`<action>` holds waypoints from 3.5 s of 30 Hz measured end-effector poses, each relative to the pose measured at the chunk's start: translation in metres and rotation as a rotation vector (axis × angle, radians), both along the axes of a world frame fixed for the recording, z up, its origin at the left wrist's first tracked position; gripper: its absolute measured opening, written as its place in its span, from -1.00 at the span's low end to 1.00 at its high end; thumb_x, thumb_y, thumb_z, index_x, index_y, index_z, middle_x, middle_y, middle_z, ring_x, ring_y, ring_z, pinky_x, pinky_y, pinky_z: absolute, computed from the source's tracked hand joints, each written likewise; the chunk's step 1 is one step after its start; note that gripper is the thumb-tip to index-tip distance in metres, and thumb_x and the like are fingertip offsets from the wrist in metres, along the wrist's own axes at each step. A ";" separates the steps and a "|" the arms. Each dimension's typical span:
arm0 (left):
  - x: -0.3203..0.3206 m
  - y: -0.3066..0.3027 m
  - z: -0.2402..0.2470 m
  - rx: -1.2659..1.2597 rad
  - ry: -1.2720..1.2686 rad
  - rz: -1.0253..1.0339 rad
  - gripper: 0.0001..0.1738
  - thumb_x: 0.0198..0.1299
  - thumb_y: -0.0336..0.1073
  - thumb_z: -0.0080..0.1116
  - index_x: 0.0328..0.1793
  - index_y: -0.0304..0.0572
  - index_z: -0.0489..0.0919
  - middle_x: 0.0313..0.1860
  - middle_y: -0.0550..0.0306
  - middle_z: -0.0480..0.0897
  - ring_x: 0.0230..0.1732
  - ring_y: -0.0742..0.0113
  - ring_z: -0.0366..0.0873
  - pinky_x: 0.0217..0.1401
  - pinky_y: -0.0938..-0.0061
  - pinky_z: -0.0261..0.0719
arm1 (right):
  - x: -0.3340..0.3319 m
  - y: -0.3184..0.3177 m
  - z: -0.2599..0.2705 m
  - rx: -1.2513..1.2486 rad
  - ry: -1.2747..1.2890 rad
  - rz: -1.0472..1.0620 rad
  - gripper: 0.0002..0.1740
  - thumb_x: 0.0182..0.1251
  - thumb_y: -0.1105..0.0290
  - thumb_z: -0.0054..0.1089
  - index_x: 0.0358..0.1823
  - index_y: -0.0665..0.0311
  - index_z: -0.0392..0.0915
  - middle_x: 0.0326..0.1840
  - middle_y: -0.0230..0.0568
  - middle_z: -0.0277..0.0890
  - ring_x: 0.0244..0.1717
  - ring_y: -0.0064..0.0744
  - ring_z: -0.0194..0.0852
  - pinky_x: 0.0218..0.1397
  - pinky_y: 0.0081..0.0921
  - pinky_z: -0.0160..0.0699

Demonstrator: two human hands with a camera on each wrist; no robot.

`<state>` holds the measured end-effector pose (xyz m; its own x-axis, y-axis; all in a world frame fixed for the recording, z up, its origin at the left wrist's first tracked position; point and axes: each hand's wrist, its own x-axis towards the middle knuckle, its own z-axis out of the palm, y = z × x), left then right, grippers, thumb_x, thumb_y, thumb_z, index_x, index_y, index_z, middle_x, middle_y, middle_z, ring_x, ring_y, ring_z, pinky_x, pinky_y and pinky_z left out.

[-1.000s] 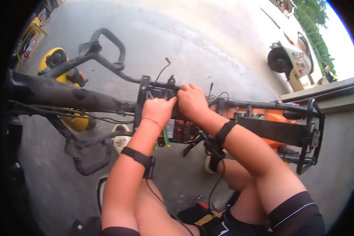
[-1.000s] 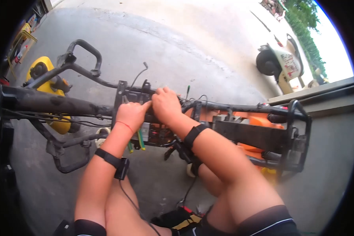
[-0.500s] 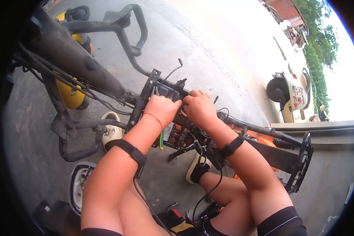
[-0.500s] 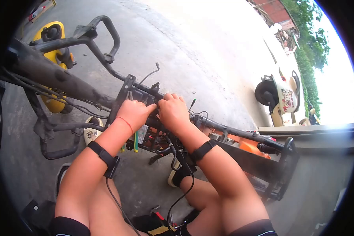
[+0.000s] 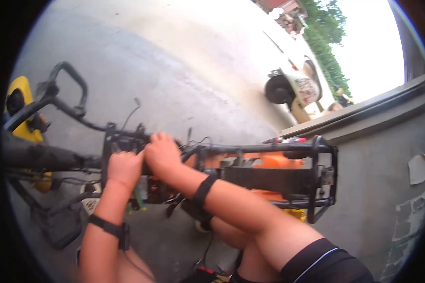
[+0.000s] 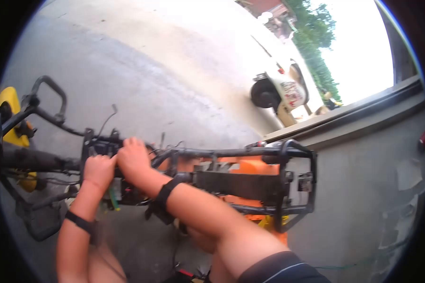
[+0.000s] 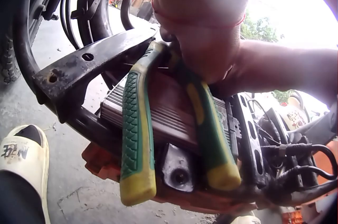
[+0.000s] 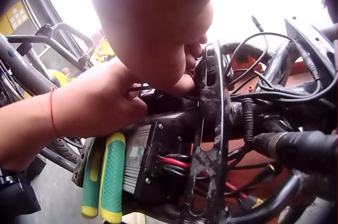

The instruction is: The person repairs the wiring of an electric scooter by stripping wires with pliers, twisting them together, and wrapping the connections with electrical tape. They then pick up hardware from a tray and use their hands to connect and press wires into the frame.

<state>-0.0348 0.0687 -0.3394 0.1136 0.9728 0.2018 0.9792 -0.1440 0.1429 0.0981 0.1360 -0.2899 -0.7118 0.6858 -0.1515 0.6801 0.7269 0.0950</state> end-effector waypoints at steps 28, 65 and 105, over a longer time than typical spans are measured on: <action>0.000 -0.003 0.008 -0.031 0.020 -0.016 -0.57 0.22 -0.33 0.06 0.18 0.38 0.61 -0.51 0.20 0.67 -0.45 0.21 0.69 -0.42 0.30 0.60 | 0.012 0.008 -0.008 0.099 0.199 0.058 -0.87 0.15 0.37 0.13 -0.32 0.19 0.61 -0.20 -0.19 0.53 0.01 -0.14 0.45 0.08 -0.26 0.38; -0.001 -0.005 0.009 0.008 -0.058 -0.022 -0.89 0.20 -0.30 0.06 -0.25 0.13 0.61 -0.50 0.21 0.67 -0.42 0.20 0.70 -0.39 0.28 0.58 | 0.008 0.008 0.009 0.097 -0.029 0.223 -0.86 0.18 0.33 0.12 -0.36 0.14 0.65 -0.18 -0.29 0.52 -0.01 -0.27 0.44 0.04 -0.33 0.35; 0.003 -0.001 0.003 0.028 -0.145 0.032 -0.86 0.22 -0.22 0.08 -0.37 0.14 0.62 -0.45 0.21 0.73 -0.35 0.24 0.74 -0.31 0.27 0.61 | 0.011 0.001 -0.009 0.171 0.128 0.111 -0.93 0.13 0.38 0.13 -0.41 0.18 0.56 -0.24 -0.20 0.51 -0.01 -0.17 0.45 0.08 -0.24 0.39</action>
